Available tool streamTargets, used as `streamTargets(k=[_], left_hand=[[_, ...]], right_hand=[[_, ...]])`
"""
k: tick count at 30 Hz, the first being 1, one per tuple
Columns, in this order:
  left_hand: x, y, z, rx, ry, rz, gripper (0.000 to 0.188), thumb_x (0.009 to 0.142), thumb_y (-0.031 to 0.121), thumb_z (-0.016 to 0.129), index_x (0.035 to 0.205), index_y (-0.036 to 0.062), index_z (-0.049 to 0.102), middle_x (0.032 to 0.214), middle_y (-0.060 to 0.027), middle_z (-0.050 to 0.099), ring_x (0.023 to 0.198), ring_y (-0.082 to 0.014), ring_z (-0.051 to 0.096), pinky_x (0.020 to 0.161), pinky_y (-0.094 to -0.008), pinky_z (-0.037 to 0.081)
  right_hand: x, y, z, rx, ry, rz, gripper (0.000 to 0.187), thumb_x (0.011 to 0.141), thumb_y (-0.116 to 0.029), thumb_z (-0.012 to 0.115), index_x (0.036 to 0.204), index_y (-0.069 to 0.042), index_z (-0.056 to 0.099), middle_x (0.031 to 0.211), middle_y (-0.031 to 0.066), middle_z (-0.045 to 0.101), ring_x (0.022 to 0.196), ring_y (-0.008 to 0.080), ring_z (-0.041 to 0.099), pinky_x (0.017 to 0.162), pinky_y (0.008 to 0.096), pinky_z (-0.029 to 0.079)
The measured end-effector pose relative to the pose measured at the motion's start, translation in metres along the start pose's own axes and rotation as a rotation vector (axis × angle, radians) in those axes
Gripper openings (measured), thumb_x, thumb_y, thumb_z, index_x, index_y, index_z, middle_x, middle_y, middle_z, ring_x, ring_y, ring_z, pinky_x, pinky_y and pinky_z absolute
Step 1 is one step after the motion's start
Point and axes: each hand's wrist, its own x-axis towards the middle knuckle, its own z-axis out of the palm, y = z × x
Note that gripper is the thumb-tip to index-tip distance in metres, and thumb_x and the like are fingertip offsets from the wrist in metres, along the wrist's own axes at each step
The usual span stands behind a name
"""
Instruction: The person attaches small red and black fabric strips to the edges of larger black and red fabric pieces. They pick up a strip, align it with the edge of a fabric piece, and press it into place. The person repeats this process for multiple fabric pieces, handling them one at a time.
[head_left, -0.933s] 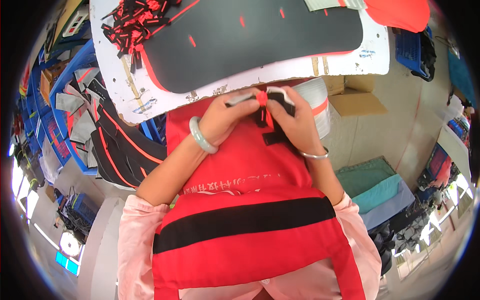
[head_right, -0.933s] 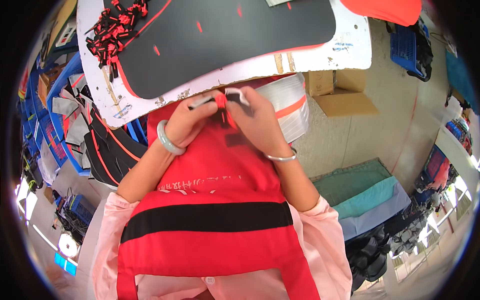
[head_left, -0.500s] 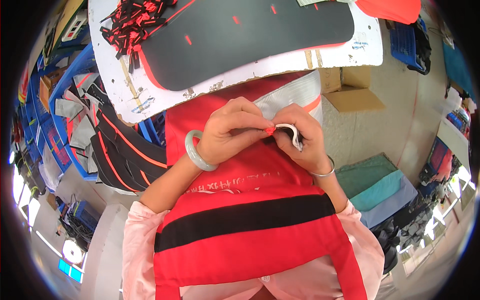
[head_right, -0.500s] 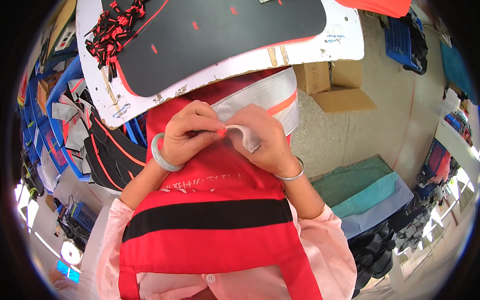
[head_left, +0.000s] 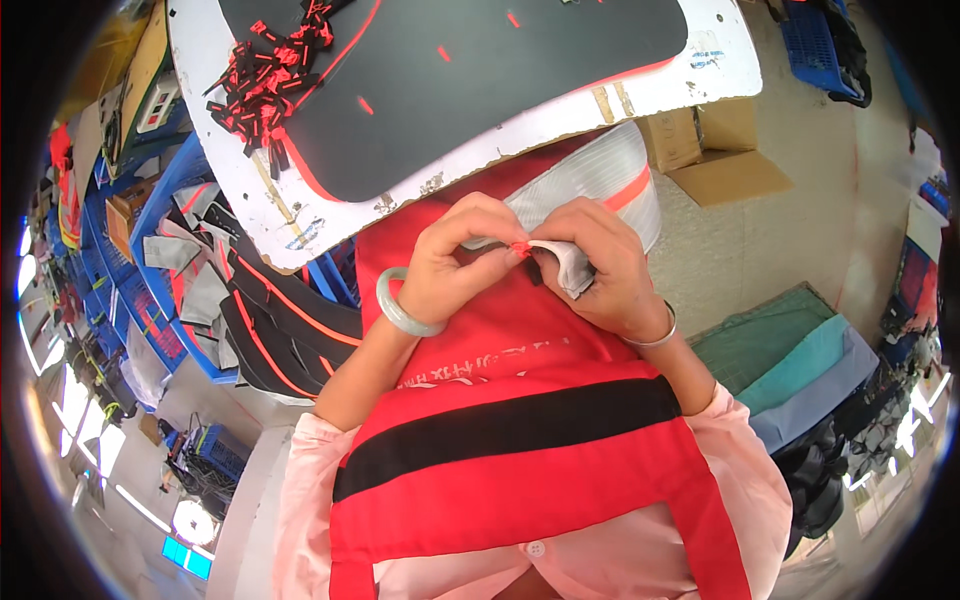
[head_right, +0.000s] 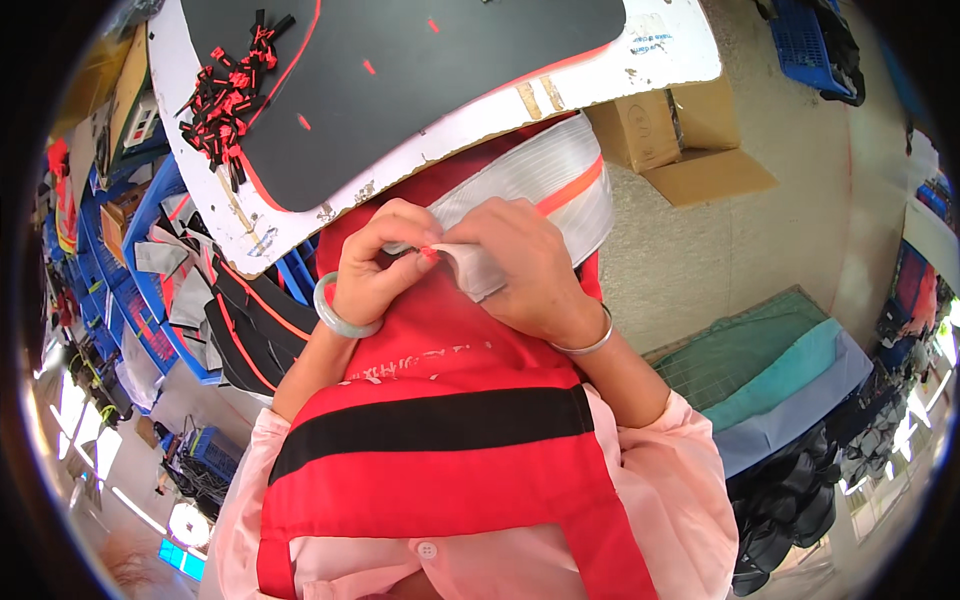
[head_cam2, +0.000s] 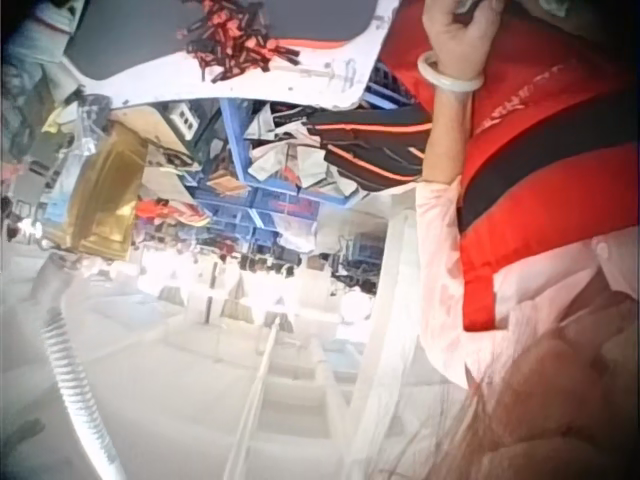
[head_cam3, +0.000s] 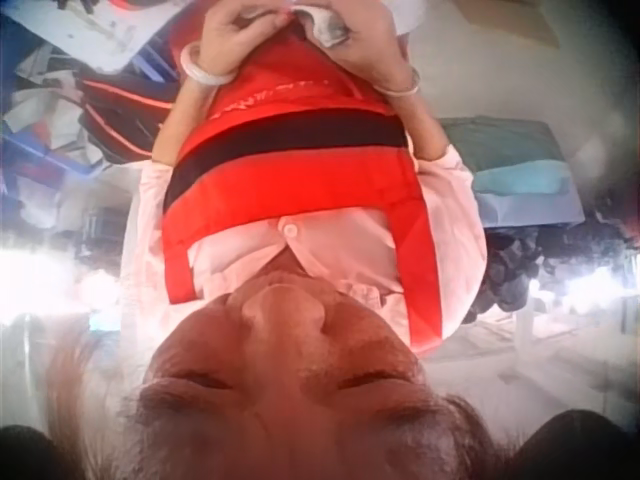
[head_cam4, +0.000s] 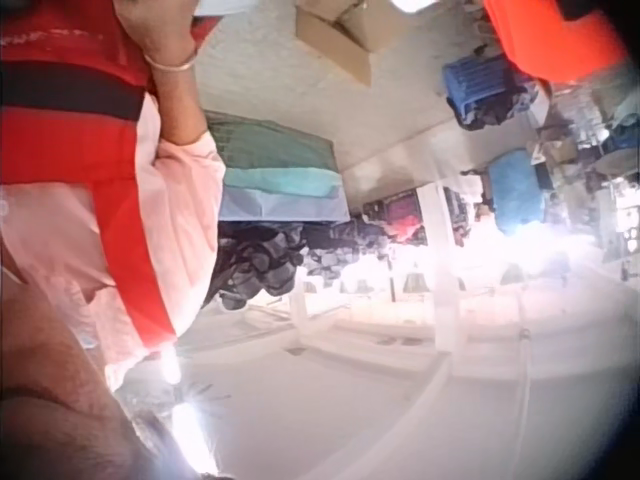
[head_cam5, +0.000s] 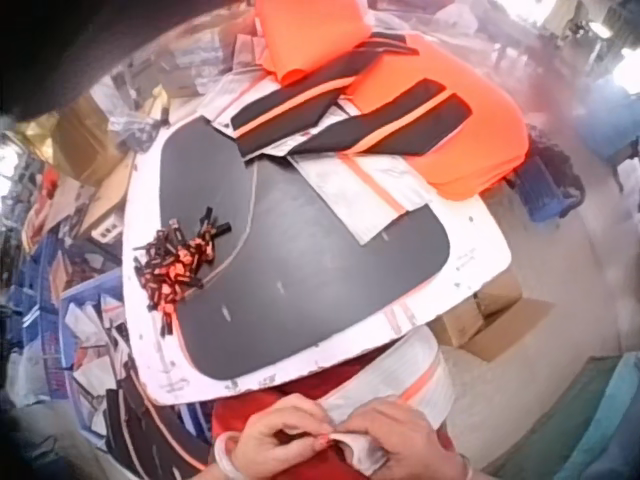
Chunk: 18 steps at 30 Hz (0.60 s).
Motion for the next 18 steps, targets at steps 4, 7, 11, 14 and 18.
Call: streamTargets(k=[4, 7, 11, 14, 18], left_hand=[[0.000, -0.002, 0.000, -0.087, 0.022, -0.074, 0.017, 0.084, -0.004, 0.069, 0.099, 0.0033, 0.068, 0.103, -0.0081, 0.062, 0.096, -0.0179, 0.058, 0.088, -0.0323, 0.045], [0.000, -0.002, 0.001, -0.104, 0.044, -0.080, 0.016, 0.084, -0.004, 0.069, 0.098, 0.0034, 0.070, 0.101, -0.0057, 0.062, 0.095, -0.0156, 0.058, 0.086, -0.0302, 0.045], [0.000, -0.006, 0.000, -0.130, 0.030, -0.062, 0.016, 0.084, -0.004, 0.068, 0.098, 0.0034, 0.070, 0.103, -0.0067, 0.061, 0.099, -0.0167, 0.058, 0.088, -0.0314, 0.046], [0.002, -0.004, 0.000, -0.114, 0.017, -0.037, 0.019, 0.081, -0.005, 0.071, 0.098, 0.0036, 0.070, 0.104, -0.0070, 0.061, 0.101, -0.0183, 0.058, 0.090, -0.0328, 0.046], [0.004, 0.007, 0.000, 0.021, -0.029, 0.095, 0.026, 0.075, -0.005, 0.077, 0.098, 0.0041, 0.070, 0.104, -0.0072, 0.059, 0.101, -0.0217, 0.058, 0.090, -0.0352, 0.048]], right_hand=[[0.000, 0.000, 0.003, 0.039, 0.009, 0.042, 0.025, 0.071, -0.004, 0.073, 0.093, -0.009, 0.063, 0.082, 0.0068, 0.060, 0.075, 0.0293, 0.058, 0.070, 0.0375, 0.043], [0.000, 0.000, 0.003, 0.068, 0.008, 0.074, 0.025, 0.070, -0.004, 0.073, 0.093, -0.009, 0.062, 0.082, 0.0067, 0.061, 0.077, 0.0293, 0.059, 0.070, 0.0382, 0.043], [0.000, 0.000, 0.001, 0.038, -0.007, 0.086, 0.025, 0.070, -0.004, 0.073, 0.093, -0.009, 0.062, 0.083, 0.0061, 0.061, 0.077, 0.0290, 0.059, 0.070, 0.0388, 0.043], [0.001, 0.001, 0.003, 0.017, 0.026, 0.021, 0.026, 0.069, -0.004, 0.074, 0.092, -0.010, 0.062, 0.084, 0.0052, 0.061, 0.077, 0.0284, 0.060, 0.071, 0.0389, 0.043], [-0.003, 0.006, 0.009, -0.024, 0.146, -0.173, 0.029, 0.067, -0.007, 0.076, 0.092, -0.010, 0.063, 0.085, 0.0042, 0.060, 0.078, 0.0270, 0.059, 0.073, 0.0389, 0.044]])
